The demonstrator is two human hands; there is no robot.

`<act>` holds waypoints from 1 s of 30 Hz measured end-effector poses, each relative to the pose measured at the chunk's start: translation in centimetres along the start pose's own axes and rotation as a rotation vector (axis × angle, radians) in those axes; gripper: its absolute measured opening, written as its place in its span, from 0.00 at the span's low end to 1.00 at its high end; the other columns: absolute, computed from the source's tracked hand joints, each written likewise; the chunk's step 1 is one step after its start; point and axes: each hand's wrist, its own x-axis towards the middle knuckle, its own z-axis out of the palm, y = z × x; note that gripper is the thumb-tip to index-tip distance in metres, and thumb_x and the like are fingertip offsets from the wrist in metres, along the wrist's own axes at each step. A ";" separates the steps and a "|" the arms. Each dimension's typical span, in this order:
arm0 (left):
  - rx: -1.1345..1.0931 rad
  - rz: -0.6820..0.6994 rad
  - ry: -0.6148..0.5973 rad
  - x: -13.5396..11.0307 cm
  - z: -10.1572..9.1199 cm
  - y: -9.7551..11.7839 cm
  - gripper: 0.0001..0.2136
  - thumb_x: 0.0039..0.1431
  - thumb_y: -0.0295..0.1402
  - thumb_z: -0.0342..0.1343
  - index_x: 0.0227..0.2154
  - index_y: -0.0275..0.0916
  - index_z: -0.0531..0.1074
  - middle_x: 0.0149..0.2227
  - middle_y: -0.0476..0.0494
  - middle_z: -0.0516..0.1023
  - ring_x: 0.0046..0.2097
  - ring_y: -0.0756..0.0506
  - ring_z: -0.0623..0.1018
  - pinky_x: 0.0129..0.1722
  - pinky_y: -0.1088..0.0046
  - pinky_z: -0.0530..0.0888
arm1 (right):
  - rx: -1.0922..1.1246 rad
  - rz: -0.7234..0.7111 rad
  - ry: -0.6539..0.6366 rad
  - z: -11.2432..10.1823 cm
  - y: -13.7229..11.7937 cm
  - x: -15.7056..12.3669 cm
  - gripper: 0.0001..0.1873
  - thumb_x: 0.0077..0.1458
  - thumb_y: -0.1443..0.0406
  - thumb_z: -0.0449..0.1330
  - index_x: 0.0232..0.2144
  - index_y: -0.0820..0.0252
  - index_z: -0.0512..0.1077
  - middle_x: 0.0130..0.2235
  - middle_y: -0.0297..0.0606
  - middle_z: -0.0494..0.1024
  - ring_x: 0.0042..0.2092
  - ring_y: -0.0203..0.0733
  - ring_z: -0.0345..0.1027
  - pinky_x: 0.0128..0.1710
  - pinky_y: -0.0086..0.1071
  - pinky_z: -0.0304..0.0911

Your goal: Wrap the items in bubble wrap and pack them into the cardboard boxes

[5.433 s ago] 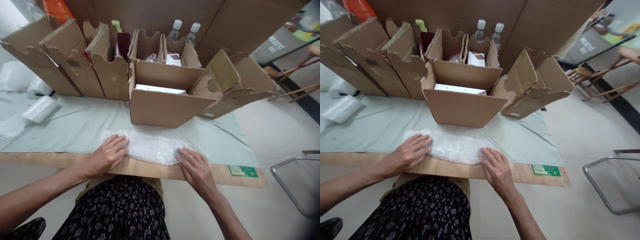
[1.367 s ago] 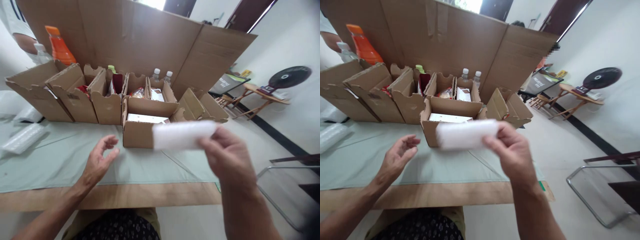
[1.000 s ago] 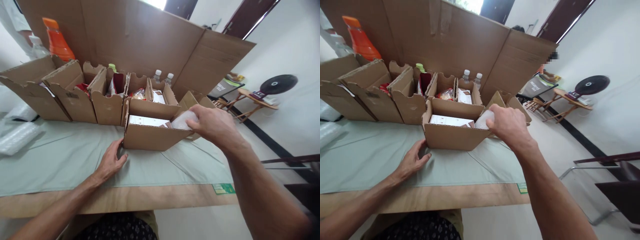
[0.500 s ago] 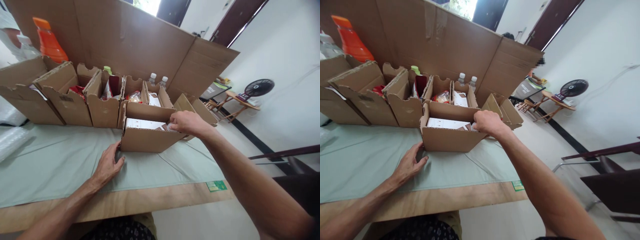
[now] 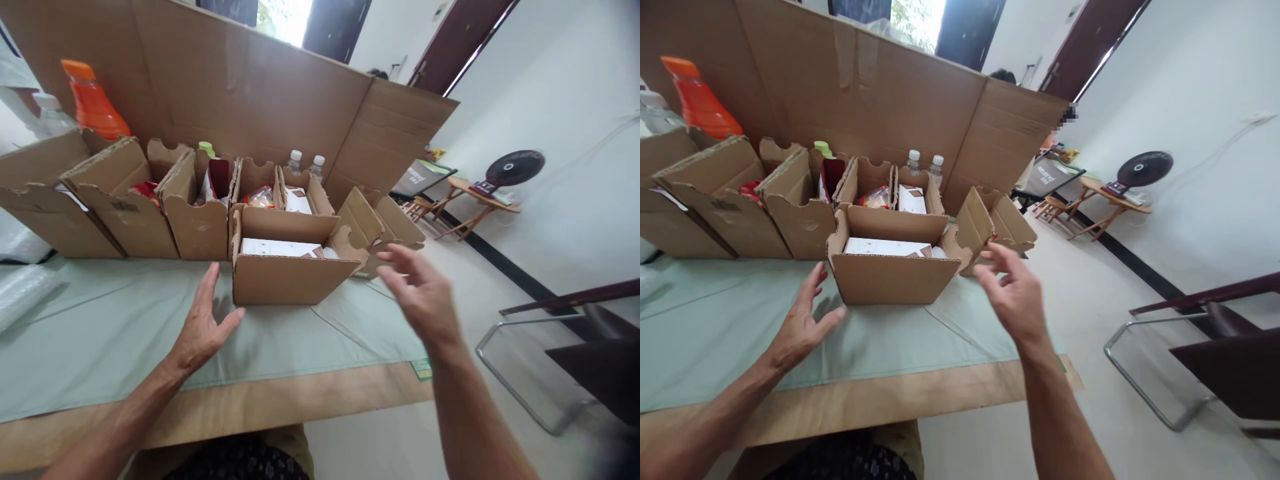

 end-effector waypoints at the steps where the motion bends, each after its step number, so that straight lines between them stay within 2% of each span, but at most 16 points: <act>1: -0.050 -0.006 -0.024 0.5 0.1 0.7 0.45 0.59 0.49 0.61 0.74 0.46 0.45 0.76 0.33 0.50 0.74 0.28 0.56 0.70 0.37 0.58 | 0.092 0.035 -0.093 1.1 1.2 -0.8 0.33 0.55 0.49 0.65 0.59 0.56 0.70 0.55 0.48 0.80 0.50 0.53 0.77 0.42 0.42 0.72; 3: -0.184 -0.014 -0.096 1.3 0.6 2.2 0.47 0.59 0.52 0.61 0.75 0.47 0.43 0.76 0.34 0.49 0.75 0.28 0.53 0.70 0.38 0.57 | 0.252 0.071 -0.295 3.9 2.8 -2.2 0.41 0.54 0.46 0.65 0.65 0.55 0.64 0.63 0.51 0.73 0.59 0.57 0.72 0.48 0.46 0.72; 4: -0.251 -0.014 -0.131 1.5 0.9 2.8 0.48 0.59 0.52 0.61 0.75 0.47 0.43 0.76 0.34 0.51 0.75 0.28 0.54 0.70 0.39 0.58 | 0.317 0.077 -0.352 5.2 3.1 -2.9 0.43 0.54 0.45 0.65 0.66 0.54 0.62 0.65 0.50 0.71 0.61 0.58 0.69 0.51 0.48 0.71; 6: -0.333 -0.014 -0.172 0.9 0.9 3.6 0.47 0.59 0.53 0.61 0.74 0.47 0.44 0.74 0.35 0.55 0.74 0.28 0.57 0.70 0.41 0.60 | 0.403 0.071 -0.377 7.1 3.0 -4.4 0.44 0.55 0.43 0.64 0.67 0.52 0.60 0.66 0.49 0.69 0.63 0.58 0.66 0.55 0.50 0.70; 8: -0.320 -0.034 -0.164 -1.1 -0.1 3.8 0.44 0.60 0.51 0.62 0.74 0.49 0.46 0.74 0.37 0.56 0.73 0.29 0.58 0.71 0.42 0.60 | 0.419 0.053 -0.351 7.7 1.7 -6.4 0.42 0.56 0.45 0.64 0.67 0.52 0.60 0.65 0.48 0.70 0.62 0.58 0.67 0.58 0.50 0.69; 10: -0.271 -0.067 -0.113 -3.8 -1.9 3.8 0.41 0.62 0.48 0.61 0.73 0.51 0.49 0.74 0.40 0.56 0.73 0.29 0.58 0.71 0.42 0.59 | 0.407 0.020 -0.357 7.5 -0.3 -8.0 0.38 0.57 0.48 0.65 0.65 0.52 0.63 0.62 0.47 0.73 0.59 0.56 0.70 0.58 0.50 0.69; 12: -0.251 -0.073 -0.011 -5.6 -3.9 4.0 0.39 0.63 0.46 0.61 0.72 0.52 0.51 0.74 0.42 0.55 0.74 0.30 0.57 0.71 0.44 0.61 | 0.407 -0.034 -0.387 6.9 -2.7 -8.4 0.34 0.57 0.51 0.66 0.63 0.51 0.65 0.61 0.45 0.74 0.57 0.54 0.71 0.58 0.49 0.69; 13: -0.254 -0.057 0.043 -5.7 -4.7 4.3 0.38 0.63 0.46 0.62 0.72 0.53 0.52 0.74 0.42 0.56 0.73 0.31 0.58 0.70 0.46 0.63 | 0.419 -0.064 -0.404 6.7 -3.8 -8.0 0.34 0.56 0.51 0.66 0.62 0.51 0.65 0.60 0.44 0.75 0.56 0.54 0.71 0.57 0.49 0.69; 15: -0.277 0.002 0.118 -4.2 -5.5 5.7 0.38 0.61 0.46 0.62 0.71 0.52 0.54 0.73 0.43 0.58 0.72 0.31 0.61 0.68 0.48 0.68 | 0.444 -0.113 -0.405 6.1 -5.3 -6.3 0.35 0.56 0.50 0.66 0.62 0.51 0.65 0.60 0.44 0.75 0.56 0.53 0.71 0.57 0.48 0.69; 18: -0.297 0.089 0.096 -0.3 -4.2 8.4 0.39 0.59 0.47 0.63 0.70 0.49 0.55 0.70 0.41 0.64 0.69 0.31 0.66 0.67 0.46 0.68 | 0.430 -0.114 -0.269 4.9 -5.3 -4.1 0.35 0.56 0.49 0.65 0.62 0.52 0.64 0.60 0.45 0.75 0.57 0.54 0.70 0.57 0.48 0.68; 20: -0.293 0.123 0.000 0.6 -2.5 9.6 0.41 0.59 0.47 0.63 0.72 0.47 0.52 0.70 0.38 0.64 0.70 0.31 0.65 0.70 0.44 0.64 | 0.386 -0.064 -0.152 3.6 -3.9 -4.9 0.35 0.57 0.50 0.64 0.63 0.51 0.63 0.62 0.45 0.73 0.59 0.54 0.69 0.58 0.49 0.67; 21: -0.290 0.136 -0.046 0.0 -1.7 9.8 0.43 0.59 0.48 0.62 0.73 0.45 0.50 0.71 0.37 0.62 0.71 0.31 0.64 0.71 0.44 0.62 | 0.362 -0.031 -0.108 2.9 -3.0 -6.0 0.34 0.58 0.50 0.64 0.63 0.51 0.64 0.62 0.45 0.73 0.59 0.55 0.69 0.58 0.49 0.68; 23: -0.249 0.102 -0.111 -2.8 -0.7 9.3 0.42 0.61 0.47 0.61 0.74 0.46 0.49 0.73 0.36 0.58 0.73 0.30 0.61 0.72 0.43 0.60 | 0.311 0.039 -0.055 1.8 -1.8 -9.1 0.33 0.59 0.49 0.64 0.62 0.51 0.65 0.60 0.45 0.75 0.57 0.55 0.71 0.56 0.49 0.69; 26: -0.209 0.003 -0.081 -7.8 -1.2 7.0 0.37 0.64 0.46 0.59 0.73 0.51 0.51 0.70 0.38 0.64 0.70 0.30 0.65 0.67 0.43 0.69 | 0.284 0.056 -0.113 2.0 -2.2 -12.5 0.31 0.59 0.50 0.64 0.61 0.52 0.67 0.58 0.46 0.77 0.59 0.58 0.71 0.57 0.50 0.68; 28: -0.210 0.006 0.044 -8.7 -2.5 6.0 0.36 0.64 0.46 0.59 0.72 0.53 0.53 0.69 0.40 0.66 0.70 0.30 0.66 0.65 0.45 0.73 | 0.343 0.002 -0.211 3.3 -3.7 -12.0 0.31 0.58 0.52 0.65 0.61 0.53 0.68 0.59 0.46 0.76 0.59 0.57 0.70 0.58 0.49 0.68; 30: -0.210 0.038 0.144 -7.3 -3.5 6.3 0.36 0.63 0.46 0.60 0.71 0.53 0.54 0.69 0.42 0.65 0.70 0.31 0.65 0.65 0.47 0.73 | 0.421 -0.052 -0.254 4.6 -5.0 -9.8 0.31 0.57 0.54 0.65 0.60 0.54 0.67 0.58 0.46 0.77 0.57 0.55 0.72 0.58 0.47 0.69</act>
